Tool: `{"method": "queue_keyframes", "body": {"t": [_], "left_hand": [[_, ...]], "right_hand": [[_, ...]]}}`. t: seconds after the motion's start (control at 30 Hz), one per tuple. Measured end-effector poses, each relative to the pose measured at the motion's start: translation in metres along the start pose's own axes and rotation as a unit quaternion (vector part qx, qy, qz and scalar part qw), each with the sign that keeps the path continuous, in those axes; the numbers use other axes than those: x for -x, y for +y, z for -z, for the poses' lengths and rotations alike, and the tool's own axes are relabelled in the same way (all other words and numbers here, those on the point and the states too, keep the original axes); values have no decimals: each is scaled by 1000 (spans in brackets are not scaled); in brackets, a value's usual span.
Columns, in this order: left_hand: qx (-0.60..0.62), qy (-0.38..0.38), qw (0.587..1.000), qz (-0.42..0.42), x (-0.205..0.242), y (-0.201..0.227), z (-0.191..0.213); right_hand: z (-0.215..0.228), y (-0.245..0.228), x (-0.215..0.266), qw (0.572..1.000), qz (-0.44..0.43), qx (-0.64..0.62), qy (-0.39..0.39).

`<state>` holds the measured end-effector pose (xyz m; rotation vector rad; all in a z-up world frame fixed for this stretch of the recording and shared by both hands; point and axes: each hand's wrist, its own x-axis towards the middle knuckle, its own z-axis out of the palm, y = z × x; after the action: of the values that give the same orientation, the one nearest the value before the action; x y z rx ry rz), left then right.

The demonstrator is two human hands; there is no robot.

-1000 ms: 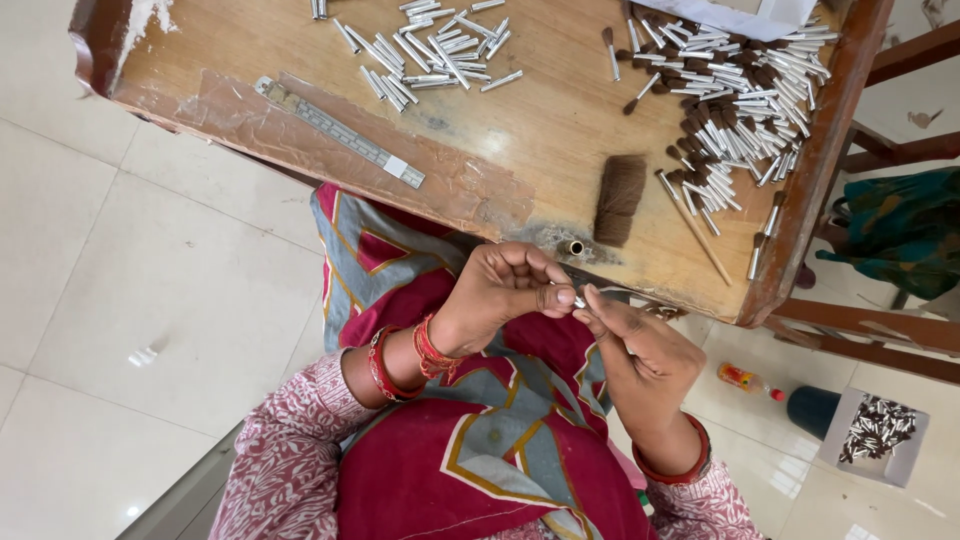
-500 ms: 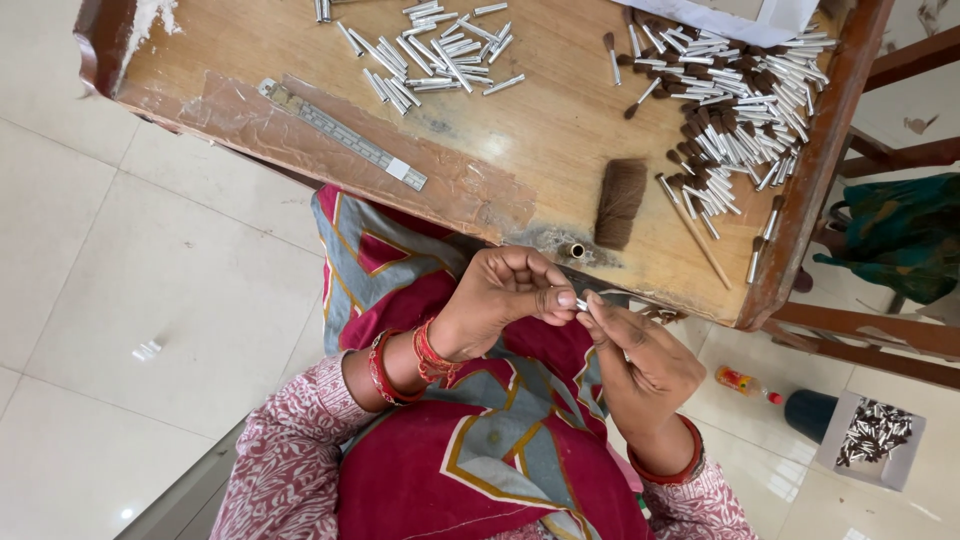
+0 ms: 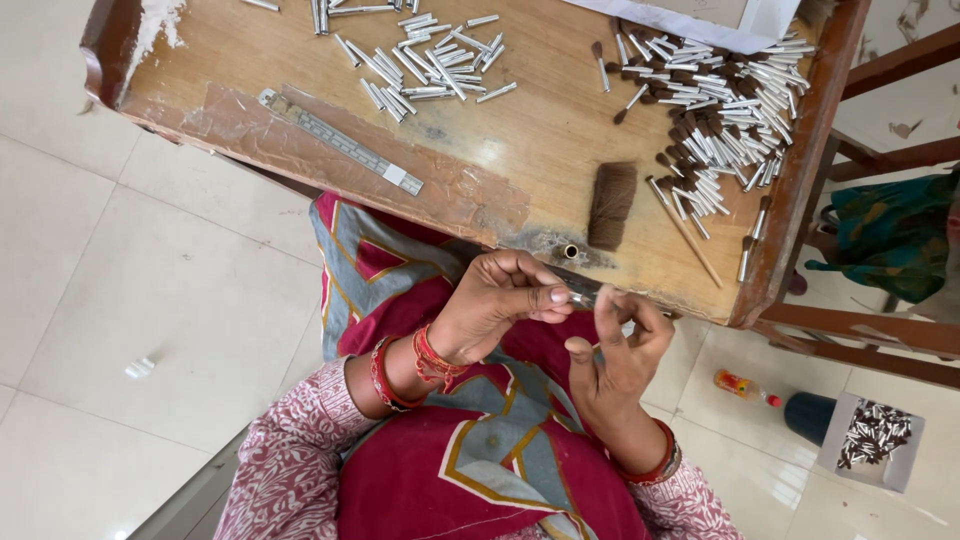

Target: The person sits on the floor and repeatedly picks up small metal cylinders and brush-like components from a wooden table. They insert the brush end into the cylinder, then place the assembled unit on the table. The process is repeated continuously with many similar parts visible.

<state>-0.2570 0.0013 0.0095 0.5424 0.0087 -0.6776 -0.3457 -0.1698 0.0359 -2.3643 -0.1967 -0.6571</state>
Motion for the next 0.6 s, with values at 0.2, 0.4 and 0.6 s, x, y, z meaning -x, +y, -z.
{"method": "queue_keyframes", "body": {"t": [0.2, 0.4, 0.6], "left_hand": [[-1, 8, 1000, 16, -2, -6, 4], [-44, 32, 998, 21, 0, -5, -5], [-39, 6, 999, 33, -3, -4, -5]], "right_hand": [[-3, 3, 2, 1000, 19, 13, 15], [2, -15, -26, 998, 33, 25, 50], [8, -8, -37, 996, 9, -23, 85]]}}
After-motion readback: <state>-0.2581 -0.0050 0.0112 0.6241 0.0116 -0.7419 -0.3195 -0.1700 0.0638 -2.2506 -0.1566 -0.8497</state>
